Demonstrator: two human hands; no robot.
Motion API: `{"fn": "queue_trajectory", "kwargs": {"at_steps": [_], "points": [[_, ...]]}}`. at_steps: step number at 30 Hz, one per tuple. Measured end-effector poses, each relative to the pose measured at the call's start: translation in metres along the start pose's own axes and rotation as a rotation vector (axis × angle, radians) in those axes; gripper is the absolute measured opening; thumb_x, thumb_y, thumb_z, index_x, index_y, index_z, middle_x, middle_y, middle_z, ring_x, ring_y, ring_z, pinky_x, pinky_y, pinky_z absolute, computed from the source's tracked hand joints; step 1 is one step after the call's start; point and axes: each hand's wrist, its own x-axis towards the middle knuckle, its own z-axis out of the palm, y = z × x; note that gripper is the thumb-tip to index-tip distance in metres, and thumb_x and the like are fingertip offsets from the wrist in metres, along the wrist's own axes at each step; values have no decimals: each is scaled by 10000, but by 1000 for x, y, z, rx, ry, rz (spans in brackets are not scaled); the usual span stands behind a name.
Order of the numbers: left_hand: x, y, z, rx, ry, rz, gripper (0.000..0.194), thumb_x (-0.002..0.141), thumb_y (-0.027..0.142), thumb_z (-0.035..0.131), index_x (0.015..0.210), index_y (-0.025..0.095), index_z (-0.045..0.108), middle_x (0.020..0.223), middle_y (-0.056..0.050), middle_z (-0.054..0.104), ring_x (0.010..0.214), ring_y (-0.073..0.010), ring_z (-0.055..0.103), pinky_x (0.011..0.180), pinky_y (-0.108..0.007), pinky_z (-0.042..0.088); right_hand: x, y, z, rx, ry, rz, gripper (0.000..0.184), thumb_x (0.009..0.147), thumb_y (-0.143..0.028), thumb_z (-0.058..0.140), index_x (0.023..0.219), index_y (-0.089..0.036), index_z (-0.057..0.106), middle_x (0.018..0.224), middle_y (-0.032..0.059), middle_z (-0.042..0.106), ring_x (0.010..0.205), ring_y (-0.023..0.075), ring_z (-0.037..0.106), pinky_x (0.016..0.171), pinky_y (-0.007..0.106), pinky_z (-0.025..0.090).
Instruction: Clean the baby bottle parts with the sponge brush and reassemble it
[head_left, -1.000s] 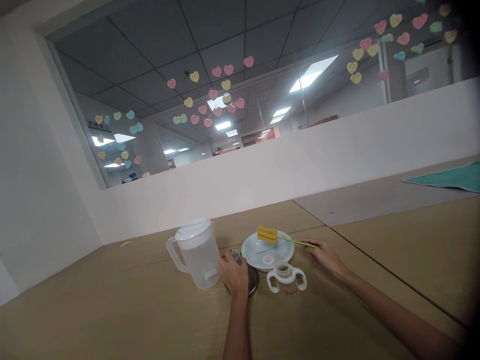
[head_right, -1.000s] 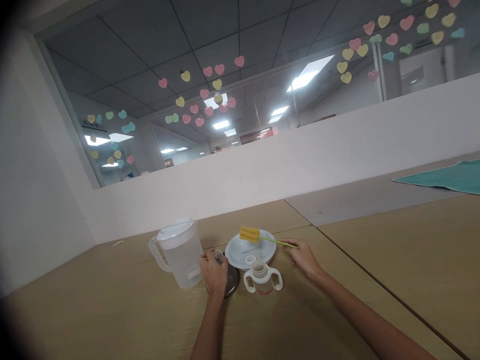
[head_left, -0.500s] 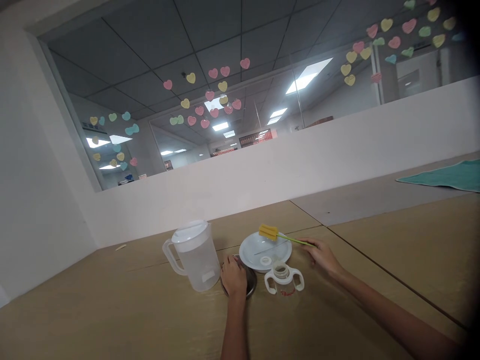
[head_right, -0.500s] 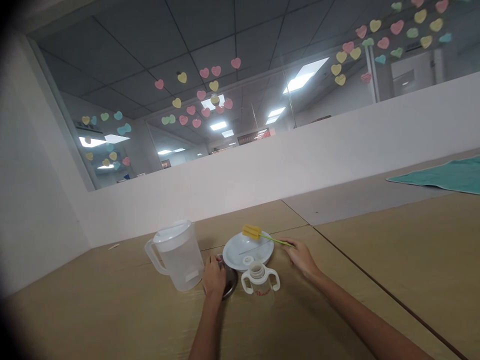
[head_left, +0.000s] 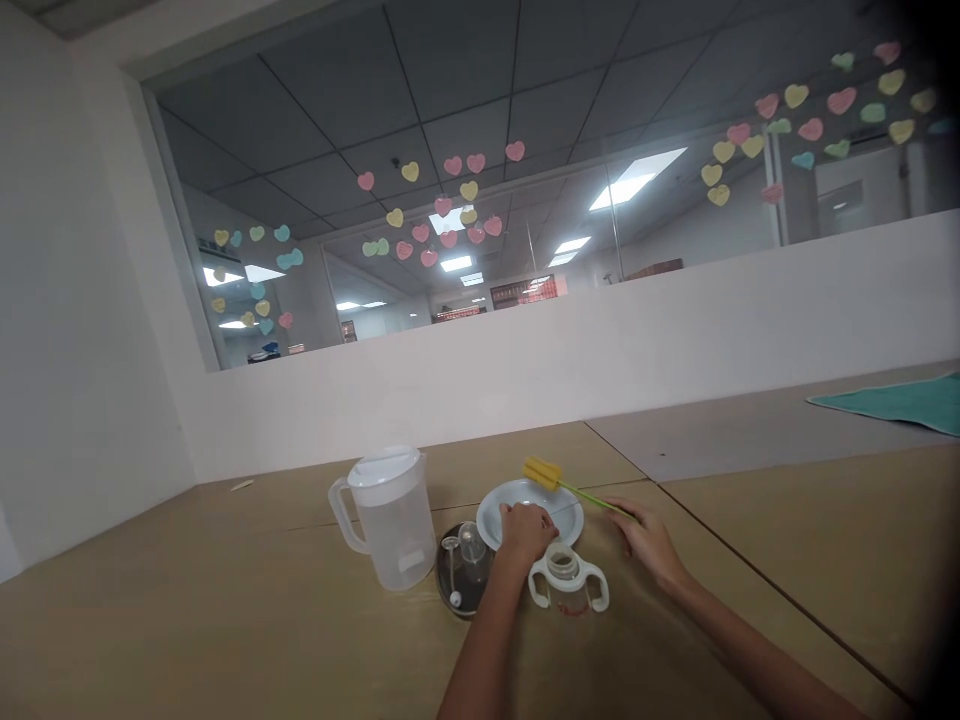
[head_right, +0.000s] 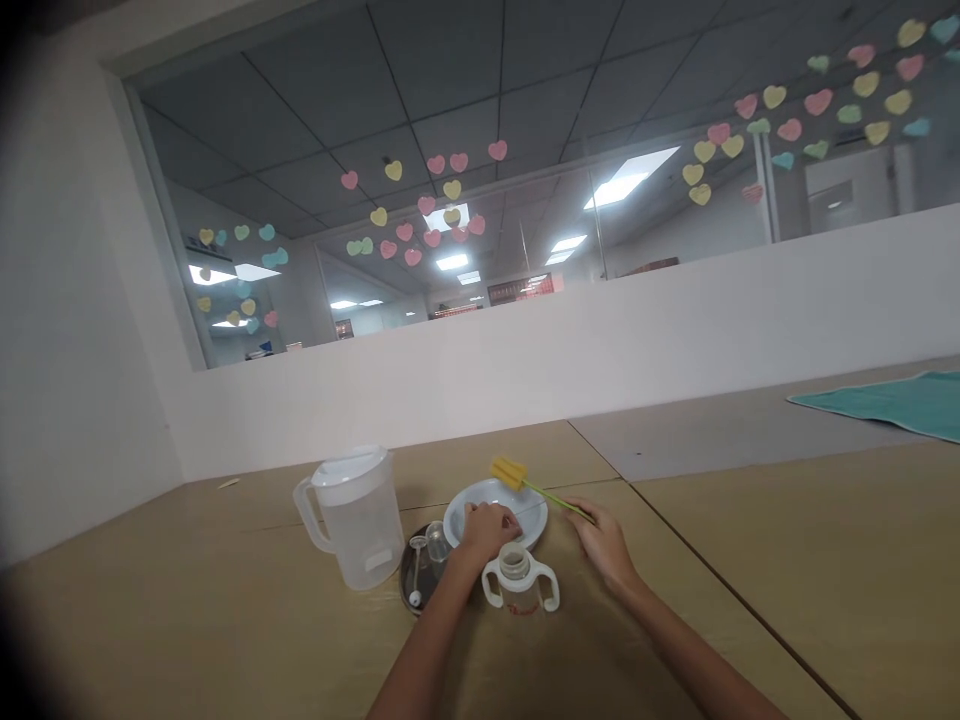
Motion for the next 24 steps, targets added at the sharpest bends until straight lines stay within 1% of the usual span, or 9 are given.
{"fn": "queue_trajectory", "kwargs": {"at_steps": [2,5,7,11,13,15,17,20,24], "points": [[0,-3,-5,-32,28,1,90,710,240,643,642,206,693,703,-47,700,815,-229,632,897,-414,362,-2,-4,0,52,30,0,392,700,-393,532,919,-128,720,769,68,711,579,204,599,458,261,431],[-6,-15,-17,-96,114,-11,210,825,268,501,900,214,690,884,-47,709,841,-184,629,869,-347,403,-5,-8,0,139,88,-2,395,694,-403,554,899,-114,727,676,61,694,598,222,610,500,283,461],[-15,-25,-25,-194,220,-36,306,875,285,404,1057,184,629,1006,-75,682,853,-167,622,825,-312,436,-7,-9,-1,168,98,-38,360,687,-400,568,850,-128,738,695,68,700,679,243,632,580,303,492],[-36,-46,-33,-519,448,-56,328,864,379,439,1074,170,581,917,-69,673,827,-179,613,744,-292,459,-11,-7,0,108,-44,-114,294,678,-392,587,784,-171,749,870,91,723,889,282,638,803,354,482],[-47,-57,-34,-474,499,-75,293,872,377,425,1021,179,581,859,-52,661,802,-175,604,733,-286,445,-10,-3,0,26,-62,-104,302,680,-399,579,800,-181,750,914,92,720,921,296,632,846,383,460],[-55,-67,-35,-347,531,-117,238,870,325,415,965,181,579,806,-40,641,777,-173,590,734,-286,426,-9,1,-1,-50,-14,-89,323,675,-406,559,800,-177,749,923,97,719,931,307,629,853,397,451],[-61,-75,-35,-188,512,-176,191,844,264,428,929,177,576,749,-34,618,751,-180,578,728,-291,408,-6,5,-4,-115,14,-100,331,671,-402,533,784,-175,745,910,94,721,925,305,630,840,390,451],[-66,-80,-32,43,409,-235,163,797,208,454,900,169,575,766,-52,618,797,-205,576,748,-310,383,-3,8,-9,-226,-8,-150,304,673,-373,492,717,-195,734,857,66,726,877,286,638,792,360,458],[-67,-78,-23,192,246,-252,165,751,194,500,894,168,578,845,-73,635,882,-228,567,792,-328,356,-5,6,-15,-401,2,-286,279,673,-359,478,669,-216,717,803,48,727,800,266,649,736,339,464]]}}
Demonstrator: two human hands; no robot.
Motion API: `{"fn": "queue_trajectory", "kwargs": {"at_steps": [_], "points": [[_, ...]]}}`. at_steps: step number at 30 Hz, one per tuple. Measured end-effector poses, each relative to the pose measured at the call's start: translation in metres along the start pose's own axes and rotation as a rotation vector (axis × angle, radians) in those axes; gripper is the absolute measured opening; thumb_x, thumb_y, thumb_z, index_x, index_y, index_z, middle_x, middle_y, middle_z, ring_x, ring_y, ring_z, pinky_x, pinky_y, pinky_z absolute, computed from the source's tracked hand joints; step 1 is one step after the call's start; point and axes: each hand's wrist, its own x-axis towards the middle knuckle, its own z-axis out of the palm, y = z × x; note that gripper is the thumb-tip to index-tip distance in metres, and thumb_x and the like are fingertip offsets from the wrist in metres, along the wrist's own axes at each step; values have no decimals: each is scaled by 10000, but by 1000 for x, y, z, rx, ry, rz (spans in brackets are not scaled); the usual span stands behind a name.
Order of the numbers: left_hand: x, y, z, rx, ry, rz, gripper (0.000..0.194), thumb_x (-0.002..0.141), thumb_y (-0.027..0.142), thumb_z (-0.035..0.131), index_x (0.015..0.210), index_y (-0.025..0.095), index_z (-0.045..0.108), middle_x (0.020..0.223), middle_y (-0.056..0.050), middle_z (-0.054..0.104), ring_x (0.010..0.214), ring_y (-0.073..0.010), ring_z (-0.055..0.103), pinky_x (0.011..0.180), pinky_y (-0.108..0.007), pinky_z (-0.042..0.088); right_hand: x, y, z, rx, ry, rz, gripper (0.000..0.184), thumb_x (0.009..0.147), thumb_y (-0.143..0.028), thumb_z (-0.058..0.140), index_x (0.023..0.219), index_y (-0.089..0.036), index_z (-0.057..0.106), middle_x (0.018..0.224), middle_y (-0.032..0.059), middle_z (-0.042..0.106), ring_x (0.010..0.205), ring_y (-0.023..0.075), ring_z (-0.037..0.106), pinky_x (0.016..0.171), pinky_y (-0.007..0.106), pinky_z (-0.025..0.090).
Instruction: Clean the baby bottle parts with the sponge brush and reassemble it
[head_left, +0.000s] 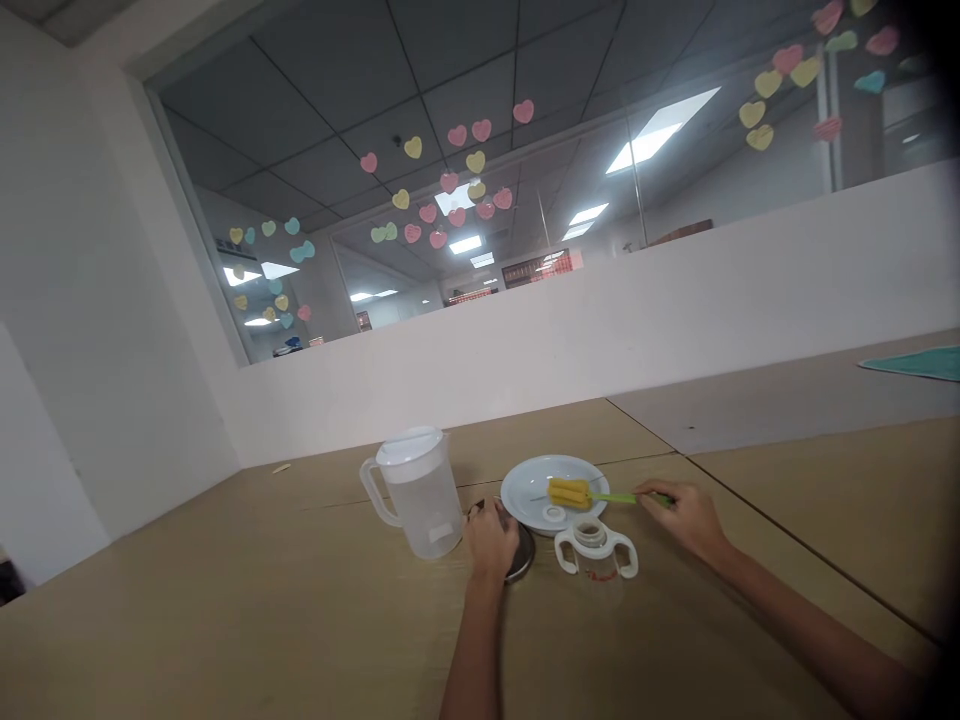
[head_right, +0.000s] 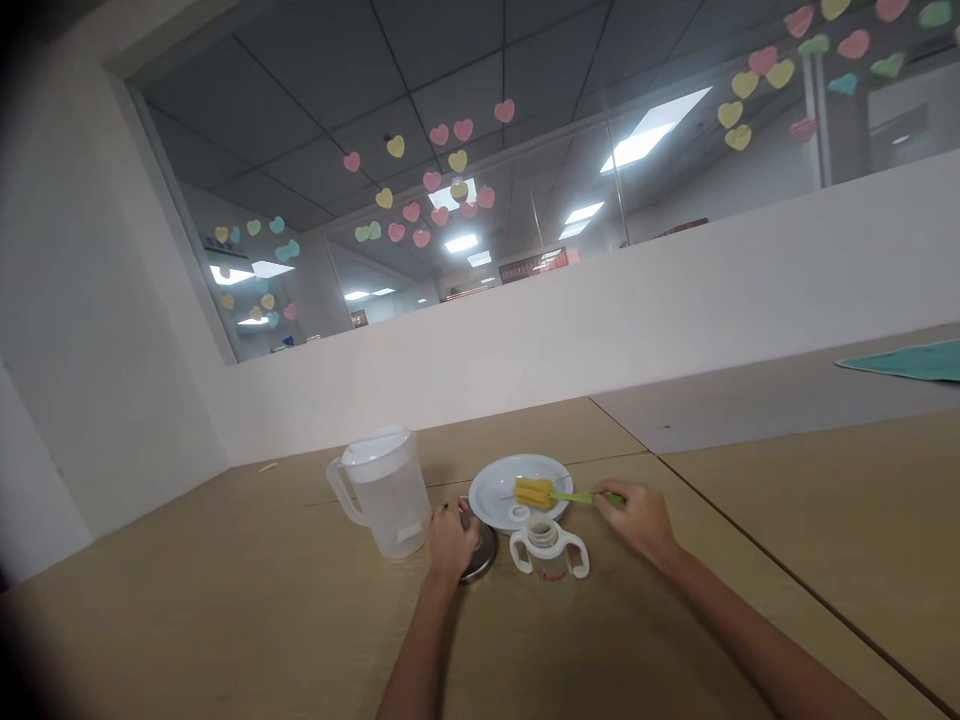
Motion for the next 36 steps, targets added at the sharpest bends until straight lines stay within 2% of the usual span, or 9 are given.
{"fn": "queue_trajectory", "kwargs": {"at_steps": [4,8,15,18,20,22,25,33,36], "points": [[-2,5,0,32,-11,21,148,752,236,515,860,169,591,854,-77,633,914,-245,543,810,-343,344,-1,-6,0,-136,-40,-175,290,706,-357,468,704,-223,725,812,61,728,794,258,658,740,335,469],[-4,9,-8,-21,67,70,149,774,213,484,865,184,598,873,-69,623,919,-238,523,809,-346,350,0,-15,1,-126,-215,-190,295,737,-337,474,798,-230,743,863,48,731,795,252,660,720,320,468],[-9,20,-5,-133,68,298,201,858,243,417,891,226,615,951,-44,618,930,-218,518,848,-361,355,2,-26,4,273,-433,45,290,730,-344,518,799,-186,751,914,49,722,876,259,633,787,323,467],[-11,19,-1,-160,51,277,238,875,280,407,1009,222,595,1027,-50,618,986,-222,507,890,-365,355,2,-25,10,406,-489,171,314,715,-407,545,771,-166,739,781,50,712,640,200,611,568,271,461],[-11,18,0,-166,52,245,287,881,319,406,1094,217,568,1088,-60,613,1029,-230,497,915,-376,350,2,-23,15,464,-515,294,354,695,-441,558,786,-142,724,607,30,657,429,134,493,413,243,372],[-11,17,0,-170,45,219,319,886,350,397,1118,212,567,1109,-67,618,1062,-239,489,934,-388,343,1,-23,18,524,-524,390,374,668,-454,580,791,-124,709,437,-16,535,332,94,360,352,231,295],[-9,17,2,-202,31,181,318,869,371,434,1093,210,591,1096,-66,634,1080,-247,491,947,-395,343,0,-25,16,628,-509,463,336,645,-435,609,734,-121,687,336,-67,356,327,78,277,345,219,266],[-4,17,2,-456,114,87,388,831,284,475,1200,173,523,1136,-88,605,1050,-203,548,934,-325,403,0,-36,2,850,-396,610,254,675,-374,606,781,-152,669,366,-123,164,365,65,142,399,210,280],[-4,19,-5,-528,170,98,354,830,263,471,1169,205,553,1118,-67,601,1049,-189,550,933,-303,408,-2,-38,5,802,-424,588,294,666,-404,629,784,-137,666,378,-114,218,374,68,186,405,215,277]]}}
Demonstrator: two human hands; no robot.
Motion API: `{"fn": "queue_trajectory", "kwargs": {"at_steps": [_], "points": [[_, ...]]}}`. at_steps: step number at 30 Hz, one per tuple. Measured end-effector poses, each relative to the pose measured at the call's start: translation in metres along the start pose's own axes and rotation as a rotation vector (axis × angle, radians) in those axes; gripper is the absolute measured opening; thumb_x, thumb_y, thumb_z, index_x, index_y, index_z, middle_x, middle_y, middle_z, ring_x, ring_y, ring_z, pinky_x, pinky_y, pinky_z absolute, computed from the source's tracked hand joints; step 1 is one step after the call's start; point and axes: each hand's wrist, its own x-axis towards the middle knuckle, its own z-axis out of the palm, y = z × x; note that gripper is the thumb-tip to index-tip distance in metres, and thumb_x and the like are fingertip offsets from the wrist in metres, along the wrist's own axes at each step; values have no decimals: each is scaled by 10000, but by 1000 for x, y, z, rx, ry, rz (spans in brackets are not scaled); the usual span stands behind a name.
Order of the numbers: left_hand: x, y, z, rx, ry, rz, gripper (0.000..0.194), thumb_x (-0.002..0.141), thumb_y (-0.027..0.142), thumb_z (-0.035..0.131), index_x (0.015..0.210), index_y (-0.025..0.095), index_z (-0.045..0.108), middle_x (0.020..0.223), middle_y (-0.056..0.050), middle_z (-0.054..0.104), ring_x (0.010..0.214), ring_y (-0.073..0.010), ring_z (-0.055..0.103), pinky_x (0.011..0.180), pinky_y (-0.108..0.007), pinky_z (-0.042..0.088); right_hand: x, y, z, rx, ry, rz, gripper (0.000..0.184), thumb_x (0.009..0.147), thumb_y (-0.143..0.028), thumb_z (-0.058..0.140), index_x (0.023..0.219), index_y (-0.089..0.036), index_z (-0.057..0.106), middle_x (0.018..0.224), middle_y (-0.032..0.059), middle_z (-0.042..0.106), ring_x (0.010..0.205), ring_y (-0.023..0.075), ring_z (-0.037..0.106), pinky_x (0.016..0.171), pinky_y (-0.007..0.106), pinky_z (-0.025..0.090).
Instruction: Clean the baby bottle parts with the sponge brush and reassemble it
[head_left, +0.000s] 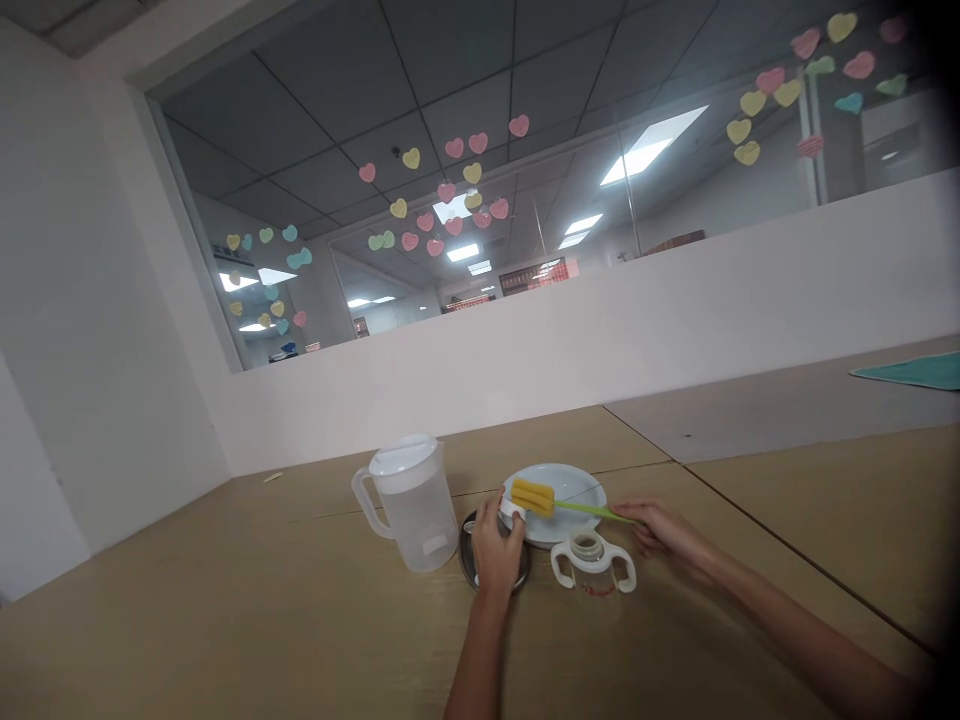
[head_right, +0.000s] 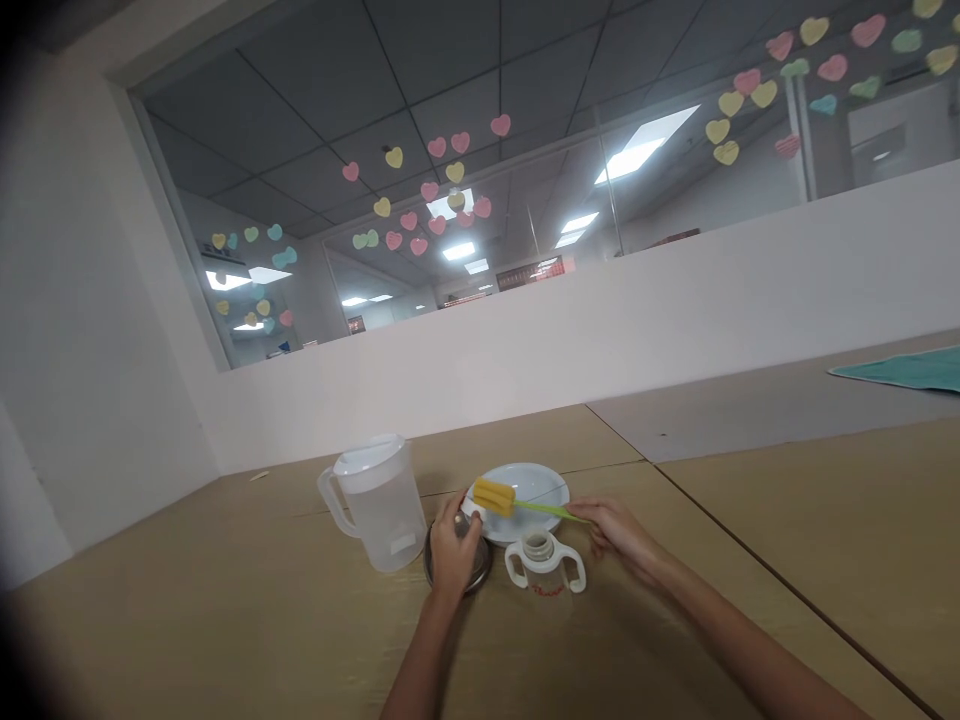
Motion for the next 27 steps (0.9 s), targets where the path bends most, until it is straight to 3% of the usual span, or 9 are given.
{"fn": "queue_trajectory", "kwargs": {"at_steps": [4,8,13,21,24,27], "points": [[2,2,-6,-9,65,-23,196,788,262,524,959,218,609,963,-37,583,938,-175,561,869,-292,427,2,4,0,1,48,-52,317,654,-413,636,795,-130,653,401,-109,241,395,77,227,415,225,282],[2,-10,-9,53,118,-48,36,749,213,506,781,198,502,860,-22,486,852,-162,515,813,-280,417,7,7,-10,26,173,-83,287,633,-404,638,743,-140,622,400,-106,252,394,84,246,418,237,291],[-2,-26,-12,102,-51,24,81,689,153,464,653,196,406,821,-24,428,818,-164,481,782,-274,397,12,10,-17,2,233,-86,269,636,-400,634,733,-150,614,395,-95,276,388,98,277,420,253,304],[-2,-39,-14,59,-261,41,94,677,132,423,617,195,386,778,-25,476,816,-168,490,763,-275,381,15,13,-19,5,277,-73,260,628,-363,629,767,-143,630,419,-72,367,401,103,335,417,246,321],[-1,-42,-13,64,-325,38,97,641,109,451,667,194,412,746,-5,503,771,-159,492,734,-266,378,17,14,-21,-12,283,-86,264,627,-371,629,751,-138,635,419,-65,389,398,104,337,414,249,324],[-1,-43,-12,32,-355,18,229,613,67,456,801,197,438,747,17,537,720,-140,499,700,-249,380,19,14,-21,-25,296,-85,274,624,-365,628,765,-130,636,448,-50,449,398,101,340,411,251,329]]}}
